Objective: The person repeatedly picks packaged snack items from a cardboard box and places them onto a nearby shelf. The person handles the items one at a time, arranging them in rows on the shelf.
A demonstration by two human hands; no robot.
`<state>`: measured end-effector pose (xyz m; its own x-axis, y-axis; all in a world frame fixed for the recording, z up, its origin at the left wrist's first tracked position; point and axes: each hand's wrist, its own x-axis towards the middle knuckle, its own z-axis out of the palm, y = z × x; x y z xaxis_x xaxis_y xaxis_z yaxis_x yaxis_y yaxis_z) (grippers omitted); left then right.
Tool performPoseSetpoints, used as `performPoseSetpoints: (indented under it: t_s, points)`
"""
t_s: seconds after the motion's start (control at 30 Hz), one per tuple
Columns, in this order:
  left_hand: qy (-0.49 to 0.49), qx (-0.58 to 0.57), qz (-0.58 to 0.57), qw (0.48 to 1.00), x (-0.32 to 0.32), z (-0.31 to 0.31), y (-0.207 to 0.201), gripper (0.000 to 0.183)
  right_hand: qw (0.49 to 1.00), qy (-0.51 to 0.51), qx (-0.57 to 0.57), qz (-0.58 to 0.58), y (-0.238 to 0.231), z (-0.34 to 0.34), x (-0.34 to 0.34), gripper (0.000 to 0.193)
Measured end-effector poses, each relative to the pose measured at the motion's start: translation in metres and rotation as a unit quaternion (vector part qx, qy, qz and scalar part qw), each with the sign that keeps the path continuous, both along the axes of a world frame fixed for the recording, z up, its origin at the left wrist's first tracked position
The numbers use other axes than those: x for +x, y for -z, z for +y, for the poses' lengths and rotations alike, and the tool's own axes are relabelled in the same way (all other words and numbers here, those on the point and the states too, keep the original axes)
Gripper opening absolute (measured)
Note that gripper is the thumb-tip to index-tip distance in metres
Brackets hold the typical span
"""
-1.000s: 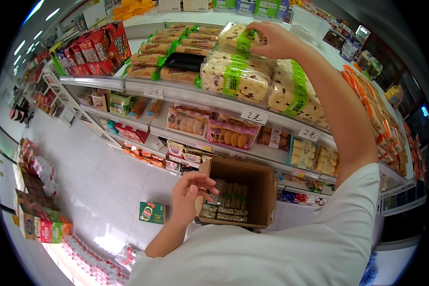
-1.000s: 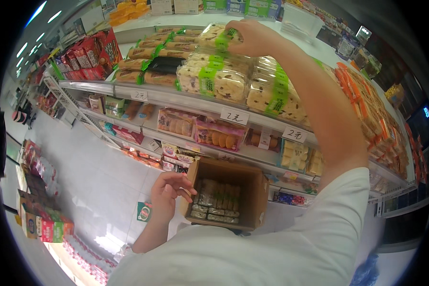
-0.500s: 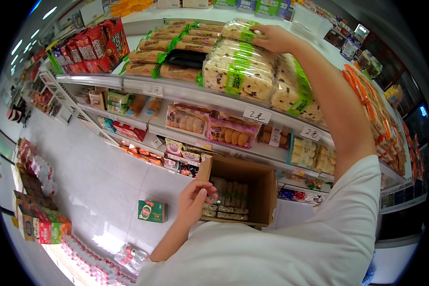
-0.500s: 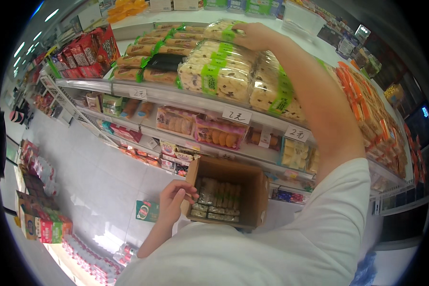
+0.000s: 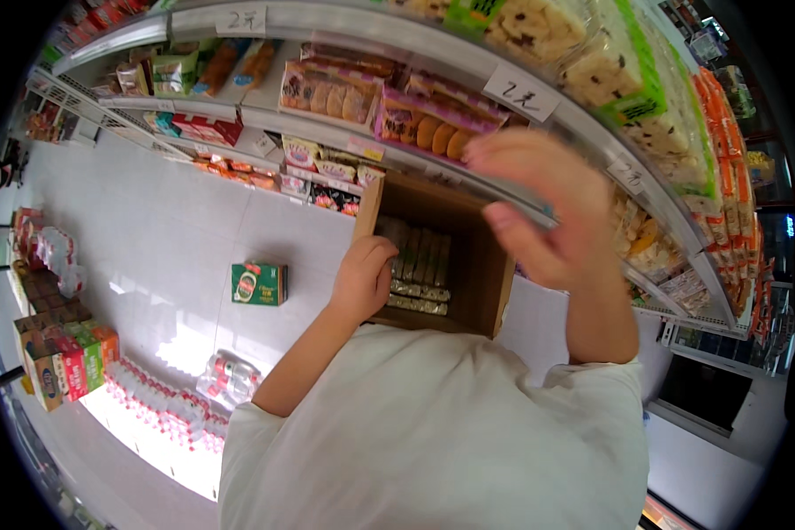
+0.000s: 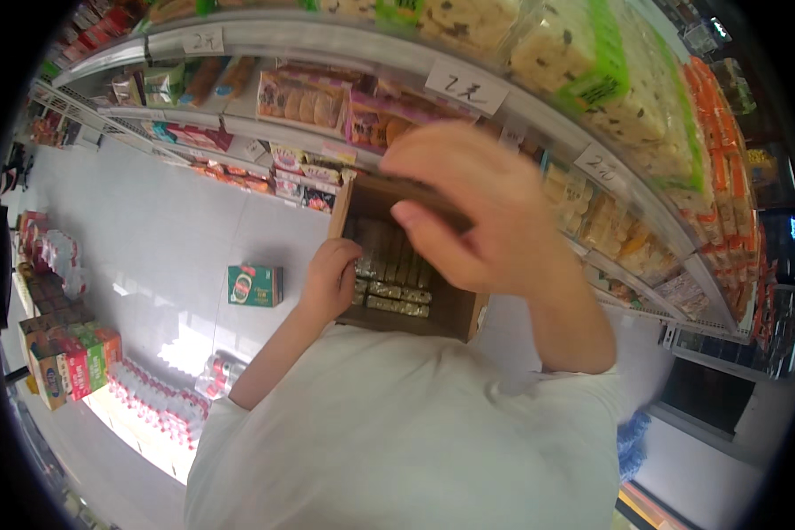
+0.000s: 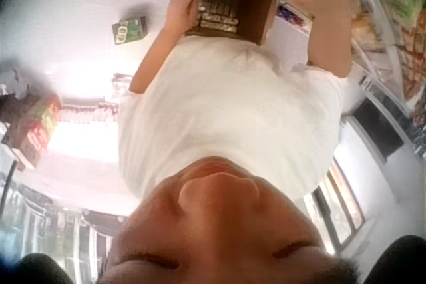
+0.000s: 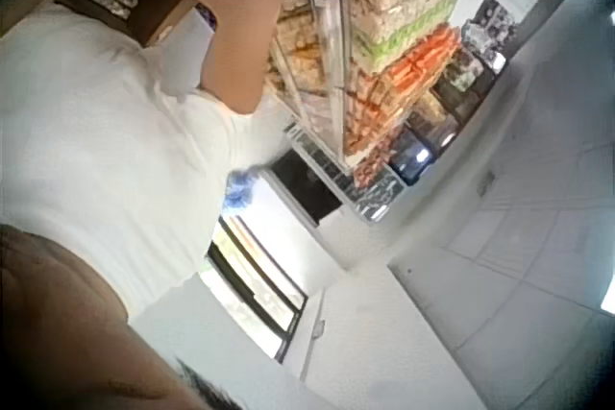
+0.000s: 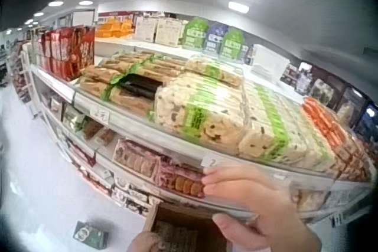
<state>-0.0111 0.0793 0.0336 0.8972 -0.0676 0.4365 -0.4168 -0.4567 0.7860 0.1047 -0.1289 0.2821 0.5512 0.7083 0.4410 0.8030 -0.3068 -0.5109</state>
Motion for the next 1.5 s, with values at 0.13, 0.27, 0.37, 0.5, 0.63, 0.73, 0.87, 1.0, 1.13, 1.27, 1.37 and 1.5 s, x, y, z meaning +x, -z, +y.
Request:
performPoseSetpoints:
  t_s: [0.13, 0.27, 0.37, 0.5, 0.63, 0.73, 0.87, 1.0, 1.13, 1.27, 1.37, 1.5]
  points:
    - [0.038, 0.064, -0.001, 0.997, 0.004, 0.005, 0.000, 0.031, 0.930, 0.025, -0.249, 0.268, 0.171, 0.014, -0.013, 0.029]
    - [0.033, 0.082, 0.005, 0.996, 0.002, 0.008, 0.000, 0.033, 0.716, 0.006, -0.546, 0.435, 0.329, 0.037, -0.010, 0.043]
    - [0.027, 0.086, -0.001, 0.996, 0.002, 0.007, -0.004, 0.032, 0.788, 0.088, -0.387, 0.471, 0.456, 0.036, -0.041, 0.043]
    - [0.017, 0.094, -0.001, 0.995, -0.003, 0.011, -0.001, 0.027, 0.711, 0.227, -0.169, 0.643, 0.500, 0.045, -0.056, 0.038]
    - [0.006, 0.076, 0.000, 0.997, -0.010, 0.015, 0.001, 0.027, 0.599, 0.256, 0.073, 0.755, 0.508, 0.053, -0.066, 0.030]
    - [0.008, 0.075, 0.008, 0.997, -0.009, 0.016, 0.001, 0.027, 0.610, 0.225, 0.080, 0.756, 0.501, 0.063, -0.065, 0.031]
    - [0.018, 0.077, 0.013, 0.997, -0.008, 0.015, 0.002, 0.026, 0.684, 0.194, 0.025, 0.703, 0.475, 0.069, -0.063, 0.029]
    - [0.041, 0.112, 0.027, 0.992, -0.010, 0.013, -0.008, 0.031, 0.790, 0.125, -0.120, 0.587, 0.436, 0.050, -0.046, 0.033]
    - [0.091, 0.139, 0.065, 0.984, -0.017, 0.006, -0.038, 0.048, 0.774, 0.166, -0.036, 0.610, 0.348, 0.021, -0.055, 0.035]
    - [0.088, 0.200, 0.022, 0.976, -0.018, -0.011, -0.061, 0.063, 0.668, 0.175, 0.119, 0.713, 0.214, -0.006, -0.082, 0.031]
    - [0.067, 0.195, -0.040, 0.978, -0.014, -0.012, -0.049, 0.065, 0.731, 0.145, 0.199, 0.636, 0.157, -0.006, -0.107, 0.042]
    - [-0.021, -0.040, 0.031, 0.999, -0.004, -0.009, -0.068, 0.051, 0.884, 0.293, 0.108, 0.347, 0.116, -0.012, -0.117, 0.051]
